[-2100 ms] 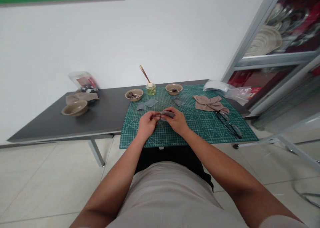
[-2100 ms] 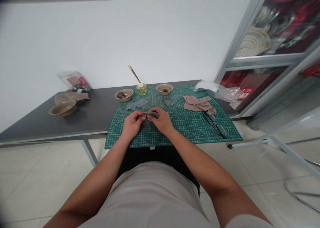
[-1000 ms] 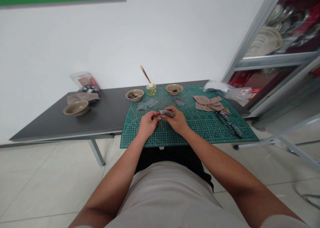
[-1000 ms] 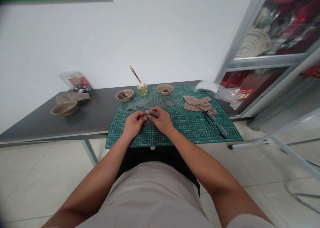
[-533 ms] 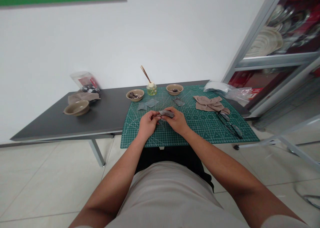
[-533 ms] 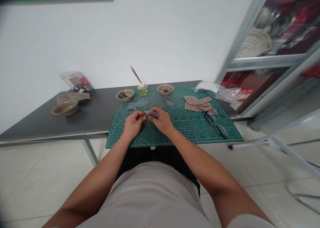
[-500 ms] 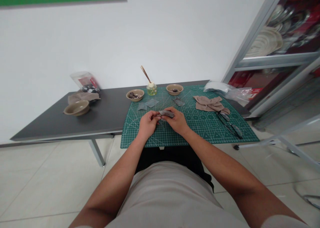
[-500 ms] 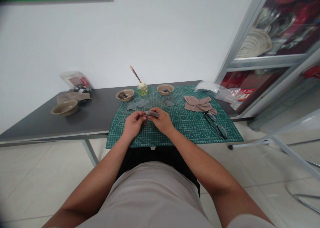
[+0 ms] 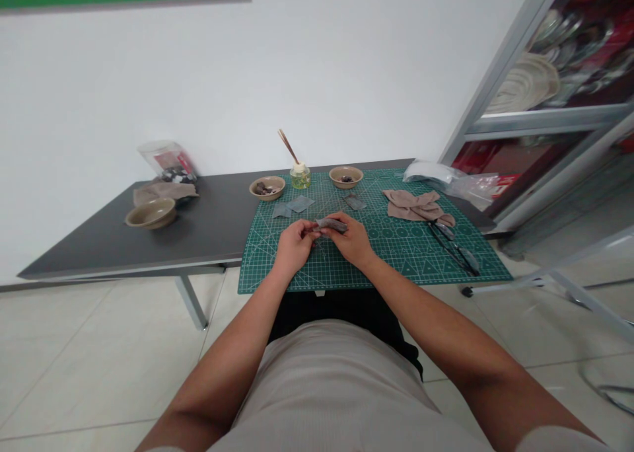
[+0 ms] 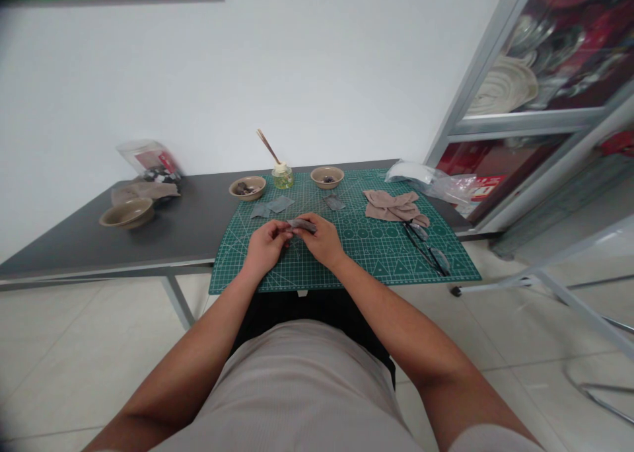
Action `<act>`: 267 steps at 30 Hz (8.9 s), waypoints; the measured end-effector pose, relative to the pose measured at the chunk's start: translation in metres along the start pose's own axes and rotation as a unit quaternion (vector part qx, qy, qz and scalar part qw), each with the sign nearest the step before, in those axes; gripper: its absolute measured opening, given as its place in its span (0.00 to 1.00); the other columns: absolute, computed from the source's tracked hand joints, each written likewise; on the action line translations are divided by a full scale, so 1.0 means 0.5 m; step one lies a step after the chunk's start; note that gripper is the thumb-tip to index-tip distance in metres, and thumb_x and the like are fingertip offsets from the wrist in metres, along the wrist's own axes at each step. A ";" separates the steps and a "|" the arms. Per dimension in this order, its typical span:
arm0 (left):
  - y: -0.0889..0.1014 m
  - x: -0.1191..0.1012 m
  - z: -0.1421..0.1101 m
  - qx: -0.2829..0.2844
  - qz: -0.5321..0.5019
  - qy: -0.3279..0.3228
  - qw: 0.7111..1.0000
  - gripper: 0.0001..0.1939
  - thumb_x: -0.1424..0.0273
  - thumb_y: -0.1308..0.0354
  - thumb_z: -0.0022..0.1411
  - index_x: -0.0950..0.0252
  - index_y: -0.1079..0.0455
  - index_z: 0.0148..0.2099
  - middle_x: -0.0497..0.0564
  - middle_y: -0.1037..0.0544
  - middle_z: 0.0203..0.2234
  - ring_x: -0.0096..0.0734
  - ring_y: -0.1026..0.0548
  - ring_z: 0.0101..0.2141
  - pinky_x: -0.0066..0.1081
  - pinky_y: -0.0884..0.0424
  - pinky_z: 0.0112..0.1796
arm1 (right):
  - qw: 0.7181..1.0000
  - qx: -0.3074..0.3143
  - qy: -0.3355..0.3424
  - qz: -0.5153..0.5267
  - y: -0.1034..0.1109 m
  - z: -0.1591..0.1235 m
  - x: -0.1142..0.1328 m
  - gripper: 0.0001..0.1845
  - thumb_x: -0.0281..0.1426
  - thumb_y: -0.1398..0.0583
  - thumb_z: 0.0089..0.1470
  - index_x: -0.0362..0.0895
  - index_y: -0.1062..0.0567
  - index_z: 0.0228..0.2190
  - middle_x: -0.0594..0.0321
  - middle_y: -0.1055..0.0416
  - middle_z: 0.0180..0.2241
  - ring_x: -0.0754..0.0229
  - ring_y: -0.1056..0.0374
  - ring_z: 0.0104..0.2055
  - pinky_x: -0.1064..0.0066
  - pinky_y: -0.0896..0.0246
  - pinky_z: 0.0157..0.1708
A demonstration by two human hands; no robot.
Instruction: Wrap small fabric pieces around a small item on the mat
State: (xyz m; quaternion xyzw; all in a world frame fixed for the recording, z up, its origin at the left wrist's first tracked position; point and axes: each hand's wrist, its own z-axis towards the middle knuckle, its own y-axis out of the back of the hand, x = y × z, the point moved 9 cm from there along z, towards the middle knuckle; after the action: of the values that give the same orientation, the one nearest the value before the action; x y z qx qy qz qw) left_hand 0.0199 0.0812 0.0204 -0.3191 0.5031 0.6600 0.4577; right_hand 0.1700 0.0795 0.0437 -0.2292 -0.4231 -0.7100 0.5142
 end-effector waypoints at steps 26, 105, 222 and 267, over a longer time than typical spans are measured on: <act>0.002 -0.011 -0.001 -0.009 0.003 -0.012 1.000 0.06 0.75 0.45 0.55 0.64 0.29 0.36 0.45 0.25 0.27 0.24 0.29 0.22 0.27 0.32 0.28 | 1.000 0.012 0.029 -0.001 -0.001 -0.003 0.012 0.06 0.33 0.38 0.52 0.48 0.24 0.34 0.64 0.23 0.34 0.58 0.28 0.37 0.66 0.35 0.39; 0.022 0.020 0.002 -0.047 -0.091 0.001 0.995 0.07 0.71 0.36 0.49 0.63 0.23 0.34 0.49 0.19 0.32 0.32 0.24 0.34 0.32 0.29 0.40 | 0.999 0.009 0.010 -0.033 -0.002 -0.008 0.006 0.07 0.36 0.37 0.51 0.48 0.23 0.34 0.65 0.23 0.31 0.58 0.28 0.33 0.67 0.36 0.37; 0.058 0.017 0.001 -0.141 -0.174 -0.039 0.974 0.12 0.68 0.36 0.51 0.64 0.24 0.40 0.46 0.26 0.28 0.26 0.28 0.30 0.28 0.30 0.36 | 0.990 -0.073 -0.122 0.016 -0.016 -0.024 -0.047 0.17 0.34 0.39 0.49 0.47 0.27 0.44 0.62 0.22 0.36 0.57 0.26 0.36 0.65 0.31 0.38; 0.017 -0.056 -0.014 -0.044 0.065 -0.150 0.986 0.09 0.78 0.42 0.55 0.63 0.28 0.38 0.48 0.25 0.36 0.29 0.25 0.36 0.32 0.27 0.40 | 0.994 0.057 -0.091 0.029 -0.034 -0.002 0.002 0.09 0.31 0.37 0.53 0.46 0.25 0.39 0.65 0.22 0.33 0.61 0.26 0.36 0.68 0.34 0.40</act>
State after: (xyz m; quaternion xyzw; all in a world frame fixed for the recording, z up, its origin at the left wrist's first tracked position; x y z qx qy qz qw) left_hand 0.0222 0.0657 0.0463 -0.2027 0.4187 0.7500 0.4702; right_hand 0.1539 0.0803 0.0375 -0.2758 -0.5010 -0.6455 0.5062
